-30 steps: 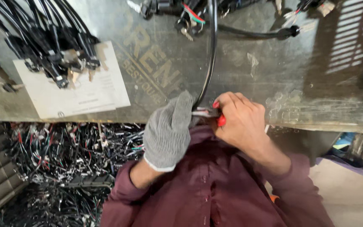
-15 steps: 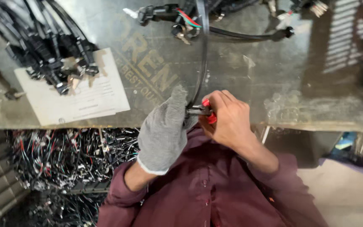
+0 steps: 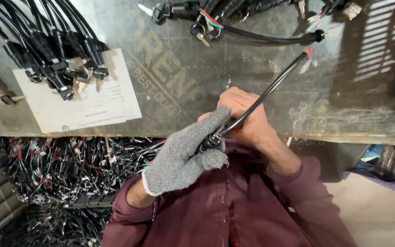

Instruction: The person strips the outer insulation from black electrical cables at a workbench. They hold a cable in one gloved hand, use red-handled pliers to cut and pull the insulation off the ends, and set the processed cables aside with other finished wiring harnesses on the table.

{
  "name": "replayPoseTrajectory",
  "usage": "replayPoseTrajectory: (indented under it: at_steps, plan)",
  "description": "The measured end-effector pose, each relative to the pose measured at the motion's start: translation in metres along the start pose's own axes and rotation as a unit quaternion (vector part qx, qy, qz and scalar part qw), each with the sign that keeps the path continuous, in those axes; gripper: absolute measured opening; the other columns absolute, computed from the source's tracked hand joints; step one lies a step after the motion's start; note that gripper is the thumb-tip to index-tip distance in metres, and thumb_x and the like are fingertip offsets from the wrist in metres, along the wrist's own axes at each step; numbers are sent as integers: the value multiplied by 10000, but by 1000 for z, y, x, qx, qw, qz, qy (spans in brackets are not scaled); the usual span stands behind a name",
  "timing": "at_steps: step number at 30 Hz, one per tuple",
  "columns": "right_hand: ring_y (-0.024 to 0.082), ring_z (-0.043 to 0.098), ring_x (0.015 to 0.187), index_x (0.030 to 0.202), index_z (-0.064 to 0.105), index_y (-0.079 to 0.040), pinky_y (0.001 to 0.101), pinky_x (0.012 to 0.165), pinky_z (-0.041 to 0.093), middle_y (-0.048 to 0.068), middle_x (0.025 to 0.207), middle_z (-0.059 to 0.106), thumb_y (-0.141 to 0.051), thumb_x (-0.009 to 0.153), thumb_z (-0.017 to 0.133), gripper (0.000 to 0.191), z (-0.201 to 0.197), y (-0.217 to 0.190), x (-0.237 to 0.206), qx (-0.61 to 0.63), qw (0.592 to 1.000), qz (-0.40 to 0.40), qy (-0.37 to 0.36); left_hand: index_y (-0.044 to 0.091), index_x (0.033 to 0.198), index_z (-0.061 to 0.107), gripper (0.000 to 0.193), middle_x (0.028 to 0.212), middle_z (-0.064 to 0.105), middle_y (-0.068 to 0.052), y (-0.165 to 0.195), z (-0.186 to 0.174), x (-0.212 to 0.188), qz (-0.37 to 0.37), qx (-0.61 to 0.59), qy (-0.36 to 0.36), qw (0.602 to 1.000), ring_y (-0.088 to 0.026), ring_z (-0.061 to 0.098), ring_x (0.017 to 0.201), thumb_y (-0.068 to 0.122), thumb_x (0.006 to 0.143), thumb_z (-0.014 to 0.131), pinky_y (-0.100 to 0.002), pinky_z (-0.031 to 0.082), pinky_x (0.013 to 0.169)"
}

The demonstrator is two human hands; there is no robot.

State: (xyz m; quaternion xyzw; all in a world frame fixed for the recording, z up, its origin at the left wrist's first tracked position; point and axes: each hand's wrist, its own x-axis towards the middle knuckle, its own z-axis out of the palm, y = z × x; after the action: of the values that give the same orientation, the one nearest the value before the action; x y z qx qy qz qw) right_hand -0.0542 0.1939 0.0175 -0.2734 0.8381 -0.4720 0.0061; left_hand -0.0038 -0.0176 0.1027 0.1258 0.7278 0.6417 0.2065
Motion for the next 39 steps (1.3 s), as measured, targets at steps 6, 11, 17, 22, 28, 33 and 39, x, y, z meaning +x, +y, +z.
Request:
replayPoseTrajectory:
  at_steps: [6, 11, 17, 22, 28, 33, 39]
  plan:
    - [316, 625, 864, 924, 611, -54, 413, 682, 494, 81, 915, 635, -84, 647, 731, 304, 7, -12, 1, -190, 978, 91, 9, 34, 1329, 606, 465, 1114, 699, -173, -21, 5, 6, 15, 403, 157, 902, -378, 673, 984, 132, 885, 706, -459, 536, 821]
    - [335, 553, 1031, 1074, 646, -23, 458, 820, 490, 131, 1077, 587, -571, 774, 766, 636, -20, -14, 22, -319, 946, -21, 60, 57, 1293, 619, 280, 1076, 713, -146, -11, -64, -6, -125, 430, 273, 852, -319, 709, 905, 244, 1086, 637, -448, 563, 768]
    - [285, 556, 1087, 1143, 709, -64, 454, 837, 455, 69, 1215, 612, -262, 983, 757, 259, -48, -16, 94, -402, 912, -11, 77, -84, 1526, 358, 940, 1466, 445, -340, -37, -120, -7, -63, 710, 374, 594, -417, 558, 1309, 593, 1006, 750, -477, 537, 1040]
    - [267, 621, 1075, 1074, 743, -78, 391, 875, 486, 40, 1169, 641, 1, 901, 710, 193, -53, -13, 77, -253, 961, -91, 72, 74, 1558, 490, 704, 1504, 521, -185, -42, -78, 29, 88, 440, 238, 861, -307, 481, 1436, 357, 1025, 853, -386, 439, 1216]
    - [319, 605, 1030, 1113, 709, -77, 414, 854, 526, 135, 1137, 582, -11, 830, 728, 291, -52, -32, 28, -146, 956, -64, 247, 19, 1251, 627, 303, 1031, 661, -88, -34, -28, 59, -76, -81, -27, 994, -164, 661, 894, 168, 991, 671, -299, 561, 789]
    - [260, 678, 1001, 1298, 549, -71, 381, 931, 565, 145, 1080, 695, -240, 998, 580, 345, -22, -48, 19, 607, 757, 168, 175, 6, 1150, 622, 144, 995, 581, -17, -48, 19, 28, -18, -268, -65, 961, -77, 558, 870, 119, 1062, 631, -278, 504, 790]
    - [133, 487, 610, 1169, 580, 52, 355, 547, 414, 15, 758, 520, -228, 1131, 547, 285, -21, -45, -7, 763, 603, 184, 141, 17, 1197, 596, 163, 1045, 608, -18, -43, 26, 4, -8, -94, -19, 995, -113, 573, 903, 82, 1059, 537, -274, 516, 830]
